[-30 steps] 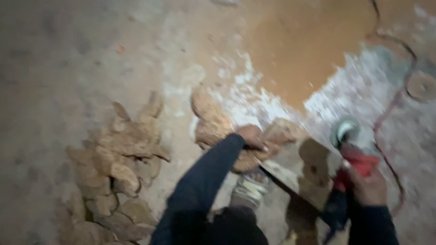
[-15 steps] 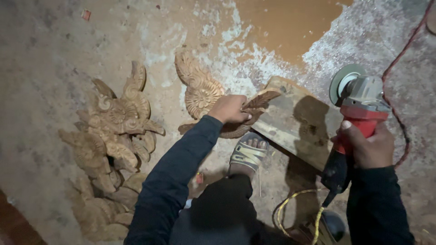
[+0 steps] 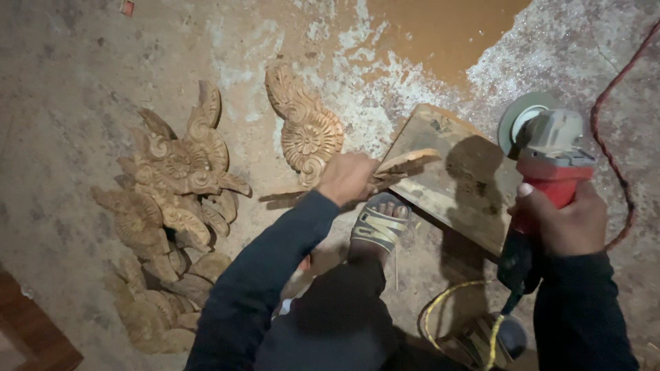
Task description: The person uses a handheld angle grinder with a sanding disc to smooth the edges and surfaces of a carved wooden piece. They hold the wood with one hand and guide the tool with the other, repeatedly repositioning the piece to access different areas.
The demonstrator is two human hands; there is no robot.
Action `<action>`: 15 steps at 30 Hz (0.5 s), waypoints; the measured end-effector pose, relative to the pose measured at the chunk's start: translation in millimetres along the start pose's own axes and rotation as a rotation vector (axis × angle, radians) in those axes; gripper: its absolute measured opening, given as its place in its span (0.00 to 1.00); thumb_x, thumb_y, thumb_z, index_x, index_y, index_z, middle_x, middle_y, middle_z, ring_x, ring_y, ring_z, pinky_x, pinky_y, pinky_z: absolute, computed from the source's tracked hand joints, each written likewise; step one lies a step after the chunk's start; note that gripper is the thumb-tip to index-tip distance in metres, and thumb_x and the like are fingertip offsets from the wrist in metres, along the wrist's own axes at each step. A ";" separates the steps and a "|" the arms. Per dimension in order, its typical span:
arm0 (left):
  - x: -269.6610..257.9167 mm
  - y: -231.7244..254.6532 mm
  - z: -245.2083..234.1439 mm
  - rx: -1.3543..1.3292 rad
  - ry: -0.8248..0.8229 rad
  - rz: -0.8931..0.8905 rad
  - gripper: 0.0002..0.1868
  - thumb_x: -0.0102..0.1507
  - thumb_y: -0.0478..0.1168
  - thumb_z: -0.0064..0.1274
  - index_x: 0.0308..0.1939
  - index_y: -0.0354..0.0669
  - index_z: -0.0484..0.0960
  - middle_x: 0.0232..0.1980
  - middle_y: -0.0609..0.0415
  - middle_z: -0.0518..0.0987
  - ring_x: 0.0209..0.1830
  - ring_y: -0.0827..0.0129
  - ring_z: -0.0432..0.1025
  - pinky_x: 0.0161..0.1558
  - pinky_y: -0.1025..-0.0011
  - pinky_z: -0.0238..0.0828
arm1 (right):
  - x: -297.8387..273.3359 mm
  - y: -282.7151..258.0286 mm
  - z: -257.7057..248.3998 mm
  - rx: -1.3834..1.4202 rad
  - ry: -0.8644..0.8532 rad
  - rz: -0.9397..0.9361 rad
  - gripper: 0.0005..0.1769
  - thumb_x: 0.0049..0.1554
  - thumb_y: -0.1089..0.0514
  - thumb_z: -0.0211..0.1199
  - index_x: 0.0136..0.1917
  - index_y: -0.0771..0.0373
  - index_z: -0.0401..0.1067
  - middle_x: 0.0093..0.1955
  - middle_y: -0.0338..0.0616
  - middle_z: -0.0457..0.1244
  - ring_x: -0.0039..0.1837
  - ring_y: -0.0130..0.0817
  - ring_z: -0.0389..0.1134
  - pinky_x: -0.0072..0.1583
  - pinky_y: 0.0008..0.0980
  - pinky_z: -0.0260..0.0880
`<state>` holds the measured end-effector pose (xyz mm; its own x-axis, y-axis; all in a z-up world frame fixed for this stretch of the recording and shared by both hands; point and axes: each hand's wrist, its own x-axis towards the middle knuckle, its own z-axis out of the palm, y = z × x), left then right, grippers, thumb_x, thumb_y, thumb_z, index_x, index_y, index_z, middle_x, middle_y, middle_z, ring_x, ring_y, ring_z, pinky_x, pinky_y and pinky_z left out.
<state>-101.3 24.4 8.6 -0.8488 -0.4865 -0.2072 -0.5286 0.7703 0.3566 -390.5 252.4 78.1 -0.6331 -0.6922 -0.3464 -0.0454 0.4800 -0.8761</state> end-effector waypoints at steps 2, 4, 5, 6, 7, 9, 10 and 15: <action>-9.2 1.4 -8.0 0.063 0.093 0.000 0.09 0.51 0.42 0.64 0.30 0.44 0.82 0.31 0.47 0.80 0.35 0.52 0.78 0.38 0.54 0.74 | -0.2 3.4 1.3 -0.074 -0.016 -0.017 0.24 0.58 0.59 0.69 0.65 0.70 0.70 0.50 0.53 0.70 0.47 0.35 0.72 0.50 0.36 0.73; -17.0 -0.5 -17.6 0.116 0.129 -0.056 0.11 0.47 0.43 0.63 0.27 0.43 0.81 0.28 0.45 0.79 0.32 0.51 0.77 0.34 0.54 0.72 | -0.8 5.0 3.2 -0.147 -0.058 -0.066 0.25 0.57 0.58 0.71 0.64 0.70 0.70 0.53 0.52 0.70 0.50 0.35 0.71 0.52 0.35 0.72; -18.6 -0.7 -21.9 0.160 0.153 -0.063 0.07 0.50 0.41 0.61 0.27 0.44 0.81 0.29 0.46 0.79 0.32 0.53 0.77 0.35 0.55 0.72 | -1.2 4.4 4.6 -0.182 -0.081 -0.092 0.26 0.57 0.58 0.73 0.64 0.70 0.71 0.54 0.51 0.70 0.51 0.34 0.71 0.53 0.35 0.71; -18.4 -1.8 -26.9 0.205 0.175 -0.067 0.04 0.53 0.39 0.59 0.27 0.46 0.81 0.30 0.47 0.79 0.33 0.54 0.77 0.36 0.56 0.72 | -2.6 3.4 7.4 -0.213 -0.098 -0.084 0.26 0.56 0.57 0.73 0.64 0.70 0.70 0.54 0.51 0.70 0.52 0.35 0.71 0.54 0.35 0.71; -18.5 -1.1 -31.3 0.251 0.197 -0.070 0.02 0.55 0.37 0.57 0.27 0.47 0.81 0.30 0.48 0.79 0.33 0.55 0.77 0.37 0.57 0.73 | -4.5 1.7 11.1 -0.245 -0.115 -0.076 0.27 0.55 0.57 0.74 0.64 0.70 0.70 0.54 0.50 0.70 0.52 0.35 0.70 0.54 0.36 0.70; -16.8 2.2 -40.4 0.321 0.220 -0.077 0.03 0.56 0.37 0.55 0.27 0.47 0.81 0.30 0.49 0.78 0.33 0.57 0.77 0.36 0.58 0.72 | -6.9 -4.4 20.9 -0.235 -0.156 -0.108 0.29 0.54 0.56 0.74 0.64 0.70 0.70 0.54 0.49 0.69 0.54 0.35 0.70 0.56 0.36 0.69; -16.7 6.1 -42.7 0.353 0.233 -0.081 0.04 0.57 0.38 0.53 0.27 0.46 0.81 0.30 0.50 0.78 0.33 0.58 0.77 0.36 0.58 0.71 | -8.4 -7.5 24.3 -0.199 -0.185 -0.150 0.29 0.54 0.56 0.73 0.64 0.70 0.69 0.55 0.48 0.69 0.55 0.35 0.70 0.57 0.35 0.69; -15.0 16.2 -53.1 0.449 0.192 -0.055 0.03 0.57 0.38 0.53 0.29 0.47 0.82 0.31 0.52 0.78 0.35 0.61 0.77 0.37 0.61 0.71 | -15.0 -23.8 34.6 -0.206 -0.269 -0.114 0.31 0.51 0.53 0.73 0.64 0.69 0.70 0.53 0.49 0.70 0.53 0.35 0.72 0.56 0.37 0.70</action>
<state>-96.4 22.3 65.9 -0.8239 -0.5660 -0.0275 -0.5621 0.8224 -0.0874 -353.2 232.6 92.5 -0.3905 -0.8514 -0.3503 -0.2761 0.4713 -0.8377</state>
